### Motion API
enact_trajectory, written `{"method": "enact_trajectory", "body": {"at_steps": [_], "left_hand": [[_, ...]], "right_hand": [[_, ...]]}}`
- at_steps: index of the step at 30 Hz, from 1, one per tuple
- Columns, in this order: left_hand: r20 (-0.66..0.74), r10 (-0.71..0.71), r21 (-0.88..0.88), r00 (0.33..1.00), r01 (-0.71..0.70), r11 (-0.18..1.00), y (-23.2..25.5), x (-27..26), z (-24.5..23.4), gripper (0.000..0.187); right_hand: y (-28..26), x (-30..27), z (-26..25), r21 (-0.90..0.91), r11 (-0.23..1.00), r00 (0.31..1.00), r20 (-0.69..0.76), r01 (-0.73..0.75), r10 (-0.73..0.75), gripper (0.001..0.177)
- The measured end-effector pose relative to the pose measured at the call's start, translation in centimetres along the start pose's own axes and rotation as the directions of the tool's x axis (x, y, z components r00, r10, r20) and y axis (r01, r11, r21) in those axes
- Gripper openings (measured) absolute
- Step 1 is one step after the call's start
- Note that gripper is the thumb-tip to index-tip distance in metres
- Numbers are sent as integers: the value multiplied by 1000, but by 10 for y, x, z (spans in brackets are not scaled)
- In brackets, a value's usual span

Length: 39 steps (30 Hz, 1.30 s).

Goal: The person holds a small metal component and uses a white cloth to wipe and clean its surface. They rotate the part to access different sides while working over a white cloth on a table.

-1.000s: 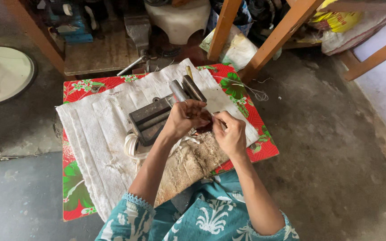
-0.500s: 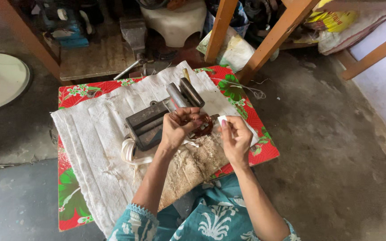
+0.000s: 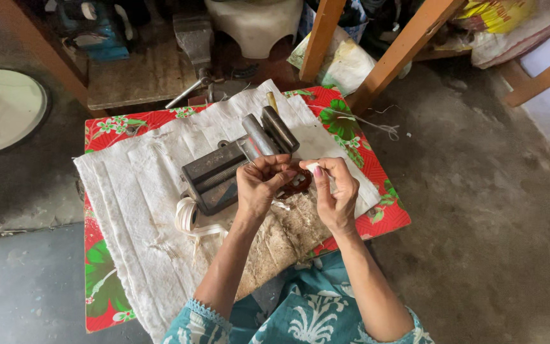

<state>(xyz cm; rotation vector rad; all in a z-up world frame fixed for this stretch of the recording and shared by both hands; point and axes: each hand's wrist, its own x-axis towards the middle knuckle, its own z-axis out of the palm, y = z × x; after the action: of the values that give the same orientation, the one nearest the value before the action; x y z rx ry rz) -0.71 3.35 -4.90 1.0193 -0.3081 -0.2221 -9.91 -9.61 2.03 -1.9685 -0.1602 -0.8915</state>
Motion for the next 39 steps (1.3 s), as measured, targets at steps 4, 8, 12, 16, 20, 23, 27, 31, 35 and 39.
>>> {"method": "enact_trajectory", "body": {"at_steps": [4,8,12,16,20,23,27,31,35,39], "left_hand": [[-15,12,115,1000,-10,993,15,-7,16,35],[8,48,403,999,-48,914,41,-19,23,41],[80,75,254,994,-94,963,51,-26,29,45],[146,166,303,975,-204,931,56,-37,38,48],[242,309,523,920,-392,757,62,-53,45,51],[228,351,562,908,-417,714,61,-63,48,50],[251,443,557,861,-502,661,59,-64,49,58],[198,446,532,873,-477,699,53,-64,54,64],[152,480,509,864,-485,711,49,-62,61,66],[51,465,489,884,-429,760,46,-58,65,63]], "right_hand": [[5,-3,-9,-18,1000,999,47,-6,7,19],[29,-9,-12,279,959,997,-31,-53,64,17],[75,-26,-16,354,881,869,-269,-313,416,13],[103,-45,-13,-237,835,868,-147,-497,475,16],[74,-44,-19,-365,924,992,-76,-118,96,39],[21,-29,-39,-180,984,997,78,12,2,59],[-20,-3,-33,-177,975,958,277,132,-79,65],[-18,9,-27,-213,965,960,264,154,-95,41],[-8,9,-25,-161,987,979,200,2,31,31],[-6,13,-23,-202,972,972,223,121,-74,33]]}}
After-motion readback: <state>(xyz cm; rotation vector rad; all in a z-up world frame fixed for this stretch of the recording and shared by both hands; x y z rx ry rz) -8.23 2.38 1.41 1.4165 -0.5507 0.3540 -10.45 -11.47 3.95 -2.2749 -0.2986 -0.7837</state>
